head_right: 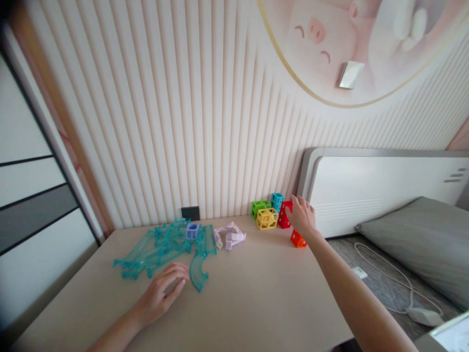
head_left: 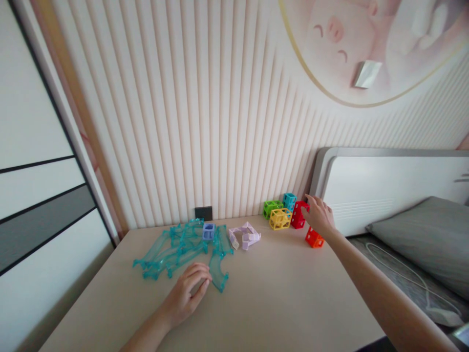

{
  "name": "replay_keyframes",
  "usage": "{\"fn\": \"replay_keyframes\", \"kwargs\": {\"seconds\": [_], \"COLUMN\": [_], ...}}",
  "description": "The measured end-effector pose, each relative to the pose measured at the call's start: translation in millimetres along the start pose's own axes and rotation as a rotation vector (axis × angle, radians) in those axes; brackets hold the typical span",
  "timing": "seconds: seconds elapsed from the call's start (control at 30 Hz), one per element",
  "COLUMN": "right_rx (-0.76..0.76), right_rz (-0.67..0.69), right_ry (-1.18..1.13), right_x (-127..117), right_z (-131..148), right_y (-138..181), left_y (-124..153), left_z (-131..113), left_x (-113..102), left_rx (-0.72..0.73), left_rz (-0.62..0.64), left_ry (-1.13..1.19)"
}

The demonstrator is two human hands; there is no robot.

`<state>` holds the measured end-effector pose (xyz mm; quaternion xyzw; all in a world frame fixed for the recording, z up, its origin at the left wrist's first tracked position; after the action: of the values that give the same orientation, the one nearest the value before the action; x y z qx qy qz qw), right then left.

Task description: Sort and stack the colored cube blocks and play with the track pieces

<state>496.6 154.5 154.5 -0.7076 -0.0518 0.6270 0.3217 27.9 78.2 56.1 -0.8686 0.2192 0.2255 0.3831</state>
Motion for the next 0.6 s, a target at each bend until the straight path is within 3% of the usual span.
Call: {"fn": "replay_keyframes", "kwargs": {"seconds": [0.07,0.13,0.23,0.33,0.47,0.6], "right_rx": [0.085,0.217,0.418,0.484,0.500,0.478], "right_rz": [-0.196,-0.227,-0.009,0.194,0.294,0.262], "right_ry": [-0.073,-0.128,-0.239,-0.327,-0.296,-0.292], "right_x": [-14,-4,45,85,107,110], "right_z": [-19,-43,-72,-79,-77,-72], "right_y": [35,68,99,108,102,102], "left_y": [0,0,-1,-1,-1,-1], "left_z": [-1,-2,-5,-7,-8,-6], "left_x": [2,5,10,10,5,-2], "left_rx": [0.012,0.016,0.026,0.033,0.039,0.020], "left_rz": [0.006,0.022,0.042,0.041,0.014,-0.016], "left_ry": [-0.004,0.001,0.013,0.010,-0.007,-0.010]}}
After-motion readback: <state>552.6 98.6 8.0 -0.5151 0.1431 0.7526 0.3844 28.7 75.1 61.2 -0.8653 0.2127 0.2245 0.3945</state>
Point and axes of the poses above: each hand's wrist, its own y-axis away from the middle knuckle, its own x-axis out of the palm, z = x × y, the point moved 10 cm from there along -y, towards the middle knuckle, and after that the axes turned 9 degrees about y, right-handed, at the moved point
